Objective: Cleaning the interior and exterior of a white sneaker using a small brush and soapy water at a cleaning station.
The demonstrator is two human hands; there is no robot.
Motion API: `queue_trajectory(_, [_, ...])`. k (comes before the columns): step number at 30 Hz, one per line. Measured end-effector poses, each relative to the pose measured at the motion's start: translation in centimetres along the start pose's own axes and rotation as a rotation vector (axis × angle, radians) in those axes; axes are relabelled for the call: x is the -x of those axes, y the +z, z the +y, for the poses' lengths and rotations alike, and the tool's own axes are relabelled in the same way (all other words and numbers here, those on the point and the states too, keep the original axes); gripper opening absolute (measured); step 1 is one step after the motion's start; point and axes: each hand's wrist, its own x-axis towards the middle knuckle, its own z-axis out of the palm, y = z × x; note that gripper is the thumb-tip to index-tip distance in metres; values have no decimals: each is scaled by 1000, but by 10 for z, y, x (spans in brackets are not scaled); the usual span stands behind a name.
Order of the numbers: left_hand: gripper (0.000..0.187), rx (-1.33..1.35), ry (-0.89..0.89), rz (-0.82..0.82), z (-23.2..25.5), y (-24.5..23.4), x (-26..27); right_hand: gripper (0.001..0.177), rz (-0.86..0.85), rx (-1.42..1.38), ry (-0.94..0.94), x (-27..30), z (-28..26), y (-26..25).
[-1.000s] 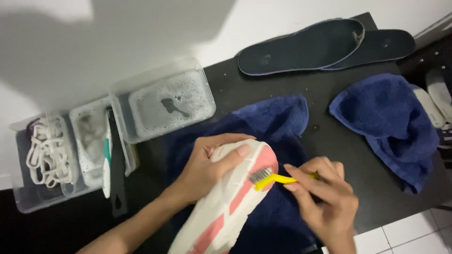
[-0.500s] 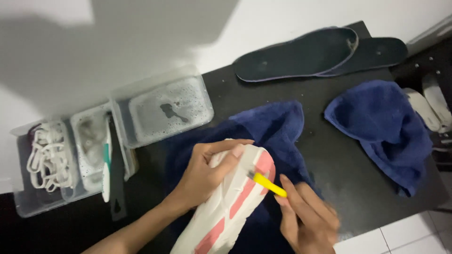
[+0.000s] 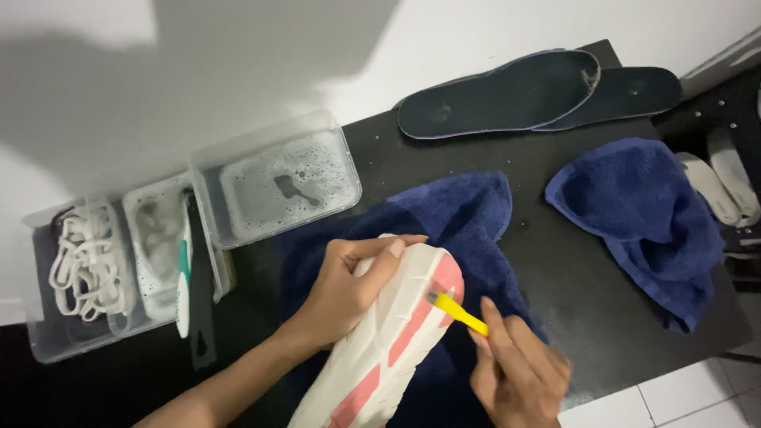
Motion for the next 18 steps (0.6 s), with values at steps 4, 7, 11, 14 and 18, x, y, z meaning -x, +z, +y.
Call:
queue_trajectory(4, [42, 30, -89, -10, -2, 5, -3, 23, -17, 36, 71, 0, 2, -2])
queue_trajectory(7, [42, 2, -96, 9, -2, 8, 0, 23, -22, 22, 56, -11, -6, -8])
queue_trajectory(11, [39, 35, -2, -2, -12, 4, -4, 27, -27, 16, 45, 6, 6, -3])
queue_trajectory(14, [42, 48, -91, -27, -2, 4, -2, 26, -85, 54, 84, 17, 12, -8])
queue_trajectory(18, [39, 54, -38, 13, -6, 6, -2, 26, -71, 51, 52, -10, -4, -9])
